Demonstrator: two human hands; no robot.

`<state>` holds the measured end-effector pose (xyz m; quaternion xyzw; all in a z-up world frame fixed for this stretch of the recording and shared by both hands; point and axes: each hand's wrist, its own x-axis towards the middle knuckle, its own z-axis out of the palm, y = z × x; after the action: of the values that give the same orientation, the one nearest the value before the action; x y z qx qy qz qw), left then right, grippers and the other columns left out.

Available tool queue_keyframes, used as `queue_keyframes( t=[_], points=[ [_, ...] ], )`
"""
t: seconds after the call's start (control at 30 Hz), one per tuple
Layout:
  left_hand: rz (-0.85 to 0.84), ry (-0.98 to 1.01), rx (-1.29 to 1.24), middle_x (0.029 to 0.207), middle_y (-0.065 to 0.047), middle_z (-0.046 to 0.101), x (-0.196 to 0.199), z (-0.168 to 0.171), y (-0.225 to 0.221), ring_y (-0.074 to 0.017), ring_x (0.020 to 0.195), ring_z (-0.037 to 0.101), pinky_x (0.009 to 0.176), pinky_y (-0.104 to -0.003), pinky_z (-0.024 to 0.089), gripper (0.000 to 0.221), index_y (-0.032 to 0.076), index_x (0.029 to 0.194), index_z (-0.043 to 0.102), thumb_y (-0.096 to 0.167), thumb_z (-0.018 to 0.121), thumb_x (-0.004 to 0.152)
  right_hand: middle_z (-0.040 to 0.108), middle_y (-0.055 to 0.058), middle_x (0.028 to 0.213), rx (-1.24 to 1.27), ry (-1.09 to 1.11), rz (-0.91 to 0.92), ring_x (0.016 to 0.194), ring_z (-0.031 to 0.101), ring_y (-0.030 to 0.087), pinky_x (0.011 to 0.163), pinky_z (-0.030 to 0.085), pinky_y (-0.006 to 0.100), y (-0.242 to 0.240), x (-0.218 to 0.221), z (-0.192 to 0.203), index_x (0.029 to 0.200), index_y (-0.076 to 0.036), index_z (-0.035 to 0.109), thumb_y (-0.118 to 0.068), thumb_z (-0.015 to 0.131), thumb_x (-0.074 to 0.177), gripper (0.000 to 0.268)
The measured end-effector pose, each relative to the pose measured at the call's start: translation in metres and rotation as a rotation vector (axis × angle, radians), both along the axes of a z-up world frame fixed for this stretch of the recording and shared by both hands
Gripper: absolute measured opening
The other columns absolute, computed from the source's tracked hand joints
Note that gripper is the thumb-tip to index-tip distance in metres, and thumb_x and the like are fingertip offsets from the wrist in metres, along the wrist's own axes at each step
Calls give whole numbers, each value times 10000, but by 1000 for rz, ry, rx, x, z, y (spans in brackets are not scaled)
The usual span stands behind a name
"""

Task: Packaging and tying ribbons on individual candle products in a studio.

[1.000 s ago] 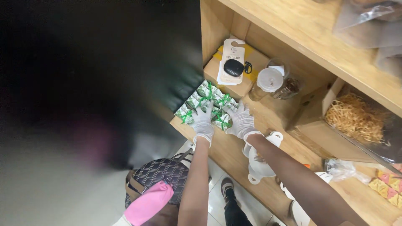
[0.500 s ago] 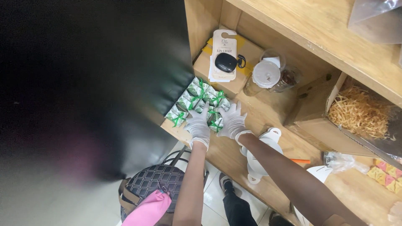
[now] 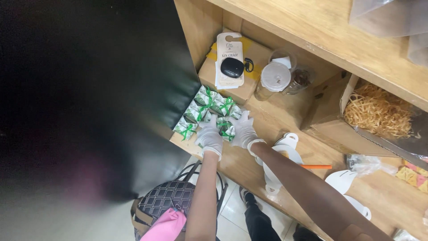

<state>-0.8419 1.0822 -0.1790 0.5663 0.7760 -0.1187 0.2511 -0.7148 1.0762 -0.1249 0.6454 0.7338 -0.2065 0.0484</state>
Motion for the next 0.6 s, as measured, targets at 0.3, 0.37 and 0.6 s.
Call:
queue_keyframes(
  t=[0.3,0.37,0.6],
  points=[
    [78,-76,6,1360,-190,522,20,63,-35,-422,1063,653,646,-675,551,827,286,1347,356,327,901,725,297,271,1434,187,195,50,1348,252,464,982,336,567,-19,24,8,1255,-327,588,-263,960,374,958],
    [65,-61,47,1361,-190,525,30,81,-43,-424,1067,652,656,-685,543,798,295,1362,351,324,869,755,314,255,1439,203,229,29,1345,272,461,989,351,560,-29,32,27,1253,-321,589,-252,946,386,940],
    [-226,313,331,1401,-234,485,111,127,-89,-446,977,660,529,-712,530,589,250,1328,382,270,646,802,378,278,1353,320,396,-125,1275,386,505,1088,412,511,-98,106,111,1302,-298,611,-222,889,453,896]
  ],
)
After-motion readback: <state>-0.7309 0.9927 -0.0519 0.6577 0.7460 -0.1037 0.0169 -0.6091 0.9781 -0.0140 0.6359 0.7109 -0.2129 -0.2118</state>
